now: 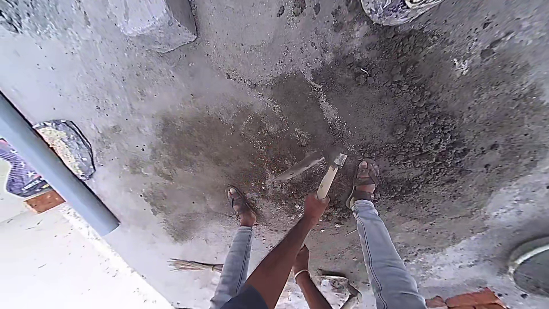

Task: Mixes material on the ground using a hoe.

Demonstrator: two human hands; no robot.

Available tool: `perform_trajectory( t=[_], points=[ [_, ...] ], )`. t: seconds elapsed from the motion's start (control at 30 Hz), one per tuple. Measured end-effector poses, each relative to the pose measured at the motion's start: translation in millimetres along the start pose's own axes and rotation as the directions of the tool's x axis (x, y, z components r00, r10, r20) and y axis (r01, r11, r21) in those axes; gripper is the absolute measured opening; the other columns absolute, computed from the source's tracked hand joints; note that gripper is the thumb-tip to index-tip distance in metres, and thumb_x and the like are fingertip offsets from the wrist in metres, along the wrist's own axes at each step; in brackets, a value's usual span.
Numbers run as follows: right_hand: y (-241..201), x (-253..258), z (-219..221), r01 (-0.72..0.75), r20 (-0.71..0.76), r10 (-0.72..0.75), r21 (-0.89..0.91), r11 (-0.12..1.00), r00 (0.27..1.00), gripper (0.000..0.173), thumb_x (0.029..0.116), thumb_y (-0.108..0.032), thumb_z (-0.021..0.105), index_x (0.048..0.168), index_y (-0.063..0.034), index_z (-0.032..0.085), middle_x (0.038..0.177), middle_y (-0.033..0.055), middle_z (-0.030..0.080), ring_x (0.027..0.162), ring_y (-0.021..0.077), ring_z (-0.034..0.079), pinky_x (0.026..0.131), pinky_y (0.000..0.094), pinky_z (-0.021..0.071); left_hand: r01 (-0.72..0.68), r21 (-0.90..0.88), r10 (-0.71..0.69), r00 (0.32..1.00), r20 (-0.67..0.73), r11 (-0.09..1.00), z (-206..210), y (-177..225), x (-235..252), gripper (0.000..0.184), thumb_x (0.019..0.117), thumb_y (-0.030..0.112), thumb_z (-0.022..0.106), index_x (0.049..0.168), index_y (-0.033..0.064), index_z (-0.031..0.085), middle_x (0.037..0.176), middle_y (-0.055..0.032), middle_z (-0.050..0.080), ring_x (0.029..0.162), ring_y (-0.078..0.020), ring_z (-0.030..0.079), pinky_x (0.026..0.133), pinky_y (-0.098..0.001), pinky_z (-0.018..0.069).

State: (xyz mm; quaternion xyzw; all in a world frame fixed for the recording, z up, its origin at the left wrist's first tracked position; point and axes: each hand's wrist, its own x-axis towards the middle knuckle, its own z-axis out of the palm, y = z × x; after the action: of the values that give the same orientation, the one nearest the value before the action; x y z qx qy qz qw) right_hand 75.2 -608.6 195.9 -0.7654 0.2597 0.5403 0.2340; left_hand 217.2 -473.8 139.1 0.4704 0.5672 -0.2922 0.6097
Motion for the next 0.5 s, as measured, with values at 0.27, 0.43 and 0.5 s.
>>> perform_trajectory(
  t=[0.27, 0.43, 0.5],
  points=[
    [-197.2, 63.9, 162.7, 0.235, 0.346, -0.181, -0.118, 0.965, 0.920, 0.034, 0.0956, -0.015, 0.072, 0.121, 0.0058, 0.061, 0.094, 0.0181, 0.066, 0.076, 0.0251, 0.064, 0.075, 0.0434, 0.0555, -0.299, -0.213, 0.134, 0.816, -0.562, 0.930, -256.0, 72.1, 110.8, 0.025, 0.1004, 0.024, 0.065, 0.105, 0.0000, 0.059, 0.069, -0.0062, 0.054, 0.054, -0.0156, 0.053, 0.052, -0.0338, 0.0496],
    [-300.5, 87.5, 179.9, 0.435, 0.430, -0.278, -0.328, 0.838, 0.859, 0.042, 0.0983, -0.020, 0.070, 0.133, 0.0022, 0.061, 0.117, 0.0289, 0.068, 0.108, 0.0449, 0.067, 0.092, 0.0637, 0.0519, -0.407, -0.540, -0.022, 0.784, -0.620, 0.736, -362.4, 114.6, 161.4, 0.017, 0.1016, 0.019, 0.058, 0.091, 0.0139, 0.045, 0.055, 0.0058, 0.039, 0.039, -0.0068, 0.039, 0.038, -0.0234, 0.0426],
    [-314.6, 86.6, 166.5, 0.449, 0.415, -0.289, -0.366, 0.815, 0.863, 0.042, 0.0992, -0.020, 0.068, 0.135, 0.0011, 0.059, 0.119, 0.0289, 0.067, 0.111, 0.0462, 0.066, 0.091, 0.0650, 0.0518, -0.366, -0.579, -0.085, 0.790, -0.607, 0.729, -366.4, 118.4, 175.2, 0.019, 0.1011, 0.019, 0.058, 0.088, 0.0155, 0.045, 0.056, 0.0057, 0.039, 0.039, -0.0070, 0.039, 0.039, -0.0236, 0.0429]
  ],
)
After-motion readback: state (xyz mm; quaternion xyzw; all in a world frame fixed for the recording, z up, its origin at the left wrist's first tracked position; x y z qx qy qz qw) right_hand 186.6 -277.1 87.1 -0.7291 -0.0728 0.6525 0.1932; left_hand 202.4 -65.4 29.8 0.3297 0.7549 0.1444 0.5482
